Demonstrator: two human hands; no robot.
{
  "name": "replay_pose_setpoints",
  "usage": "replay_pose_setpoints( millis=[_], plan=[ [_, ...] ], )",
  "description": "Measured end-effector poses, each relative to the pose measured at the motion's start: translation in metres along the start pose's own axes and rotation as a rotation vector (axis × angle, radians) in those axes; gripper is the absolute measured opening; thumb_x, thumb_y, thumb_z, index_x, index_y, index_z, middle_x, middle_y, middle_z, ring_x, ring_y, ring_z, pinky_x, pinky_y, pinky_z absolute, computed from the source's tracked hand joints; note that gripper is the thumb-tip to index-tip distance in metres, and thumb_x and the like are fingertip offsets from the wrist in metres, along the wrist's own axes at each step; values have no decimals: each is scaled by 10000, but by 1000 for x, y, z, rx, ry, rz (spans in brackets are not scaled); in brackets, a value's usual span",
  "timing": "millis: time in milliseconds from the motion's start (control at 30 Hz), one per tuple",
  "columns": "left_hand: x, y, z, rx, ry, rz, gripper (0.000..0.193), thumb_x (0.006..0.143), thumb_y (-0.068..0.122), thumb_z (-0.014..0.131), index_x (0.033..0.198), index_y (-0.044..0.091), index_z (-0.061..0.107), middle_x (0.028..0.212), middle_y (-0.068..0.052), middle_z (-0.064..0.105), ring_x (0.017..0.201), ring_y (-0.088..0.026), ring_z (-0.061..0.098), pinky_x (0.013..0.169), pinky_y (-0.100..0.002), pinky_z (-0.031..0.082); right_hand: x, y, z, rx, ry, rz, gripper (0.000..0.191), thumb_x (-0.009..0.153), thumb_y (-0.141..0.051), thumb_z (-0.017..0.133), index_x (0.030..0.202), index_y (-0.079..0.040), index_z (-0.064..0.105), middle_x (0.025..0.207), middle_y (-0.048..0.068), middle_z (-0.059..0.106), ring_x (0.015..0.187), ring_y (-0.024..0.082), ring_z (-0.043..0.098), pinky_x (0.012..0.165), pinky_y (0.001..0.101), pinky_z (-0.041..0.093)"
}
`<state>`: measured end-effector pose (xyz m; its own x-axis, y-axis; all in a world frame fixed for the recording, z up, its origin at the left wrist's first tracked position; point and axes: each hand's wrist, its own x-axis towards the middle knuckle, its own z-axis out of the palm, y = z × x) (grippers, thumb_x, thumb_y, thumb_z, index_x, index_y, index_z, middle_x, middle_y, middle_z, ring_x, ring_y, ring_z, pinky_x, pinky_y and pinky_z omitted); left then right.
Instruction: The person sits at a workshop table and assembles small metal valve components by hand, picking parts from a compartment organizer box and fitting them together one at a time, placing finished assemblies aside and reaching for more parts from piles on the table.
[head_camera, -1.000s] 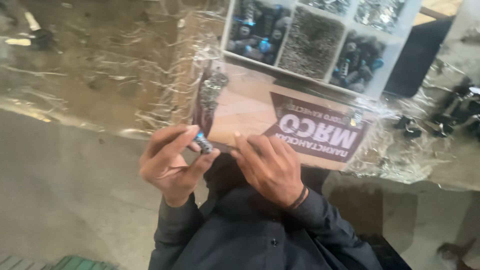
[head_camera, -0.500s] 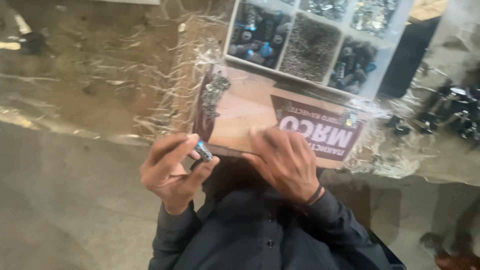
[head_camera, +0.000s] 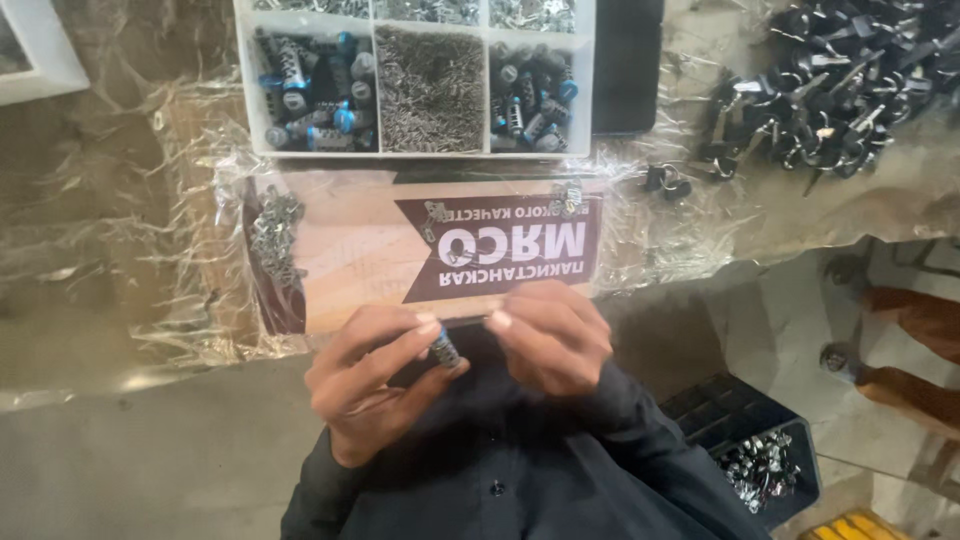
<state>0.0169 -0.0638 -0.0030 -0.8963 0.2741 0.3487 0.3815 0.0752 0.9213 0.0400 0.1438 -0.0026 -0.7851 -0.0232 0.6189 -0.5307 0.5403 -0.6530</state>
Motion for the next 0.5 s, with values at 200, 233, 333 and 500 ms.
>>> replay_pose_setpoints(
  millis=[200, 233, 333, 500],
  plan=[
    [6, -1, 3, 27, -33, 41, 463, 760, 70, 934, 1170, 54, 718, 1120, -114, 700, 968, -260, 720, 799, -347, 605, -15, -14, -8, -58, -18, 81, 111, 941, 53, 642, 1022, -15, 609, 904, 129, 743, 784, 264, 749, 696, 373, 605],
    [6, -1, 4, 29, -33, 32, 462, 758, 70, 934, 1167, 53, 722, 1115, -112, 704, 964, -257, 723, 794, -340, 602, -17, -15, -5, 94, 11, 71, 100, 954, 40, 635, 1031, -8, 594, 925, 141, 745, 799, 257, 762, 712, 364, 626],
    [5, 3, 6, 18, -16, 26, 453, 764, 61, 934, 1166, 57, 724, 1106, -96, 703, 979, -247, 731, 825, -335, 608, -20, -17, 3, 277, 11, 153, 94, 981, 10, 628, 1055, -3, 572, 979, 163, 743, 856, 257, 755, 785, 362, 631],
    [6, 5, 4, 21, -27, 44, 468, 742, 60, 922, 1166, 60, 725, 1096, -88, 693, 998, -254, 724, 853, -352, 605, -13, -19, 6, 250, -54, 241, 123, 939, 39, 707, 1009, -10, 619, 976, 158, 715, 867, 258, 735, 778, 334, 610]
  ],
)
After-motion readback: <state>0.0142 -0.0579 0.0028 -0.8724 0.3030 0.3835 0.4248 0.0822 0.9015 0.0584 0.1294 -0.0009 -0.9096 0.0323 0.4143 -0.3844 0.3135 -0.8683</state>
